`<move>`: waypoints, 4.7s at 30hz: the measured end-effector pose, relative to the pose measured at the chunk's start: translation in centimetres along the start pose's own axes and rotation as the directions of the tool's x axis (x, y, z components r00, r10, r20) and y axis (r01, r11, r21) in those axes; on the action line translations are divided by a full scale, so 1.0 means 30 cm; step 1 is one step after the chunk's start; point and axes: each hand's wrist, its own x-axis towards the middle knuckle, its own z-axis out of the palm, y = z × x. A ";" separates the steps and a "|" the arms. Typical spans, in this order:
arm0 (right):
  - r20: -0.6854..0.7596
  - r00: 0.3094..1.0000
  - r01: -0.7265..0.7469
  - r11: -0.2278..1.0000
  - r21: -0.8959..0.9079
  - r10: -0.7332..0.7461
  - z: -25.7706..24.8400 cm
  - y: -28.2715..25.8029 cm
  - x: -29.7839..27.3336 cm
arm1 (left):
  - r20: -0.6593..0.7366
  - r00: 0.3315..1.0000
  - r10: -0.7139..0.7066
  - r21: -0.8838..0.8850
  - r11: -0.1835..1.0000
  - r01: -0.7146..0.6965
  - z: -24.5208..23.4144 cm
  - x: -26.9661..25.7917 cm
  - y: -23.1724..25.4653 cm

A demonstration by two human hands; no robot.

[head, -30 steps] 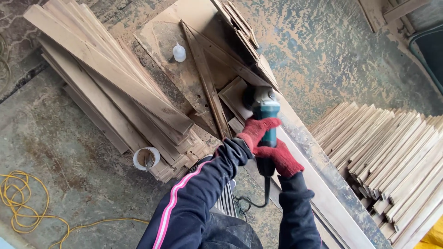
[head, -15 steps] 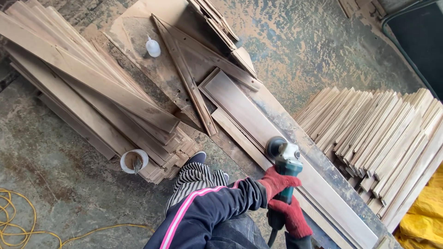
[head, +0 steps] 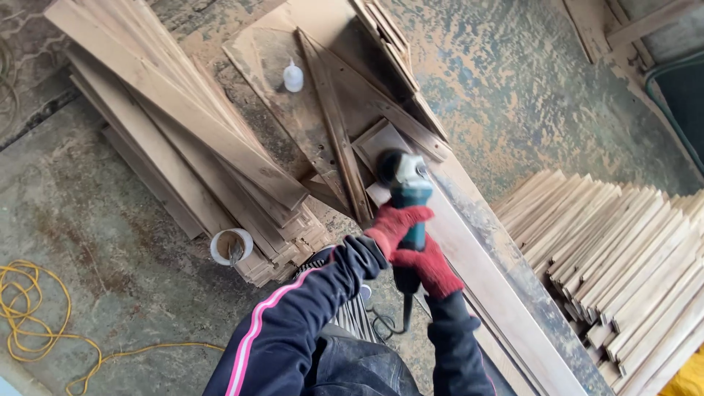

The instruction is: Sanding the surface of wooden planks using an angle grinder with a sanding disc attachment.

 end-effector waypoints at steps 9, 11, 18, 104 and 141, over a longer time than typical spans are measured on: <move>-0.107 0.994 -0.046 0.963 -0.265 0.018 0.131 -0.127 0.076 | -0.096 0.990 -0.107 -0.122 0.988 0.095 -0.088 0.219 -0.017; -0.190 0.981 -0.095 0.952 -0.290 0.040 0.088 -0.084 -0.005 | -0.056 0.984 -0.168 -0.249 0.957 0.149 -0.025 0.235 -0.132; -0.220 0.955 -0.147 0.962 0.230 0.199 -0.260 0.335 -0.380 | 0.220 0.954 -0.203 0.217 0.964 0.155 0.302 -0.207 -0.333; 0.024 0.999 -0.038 0.988 0.148 0.035 0.020 -0.008 -0.016 | 0.089 0.994 -0.060 0.085 0.995 0.052 0.010 0.062 -0.050; -0.115 0.988 -0.126 0.963 -0.239 0.101 -0.072 -0.160 0.069 | -0.065 0.983 -0.172 -0.164 0.974 0.159 0.105 0.269 -0.039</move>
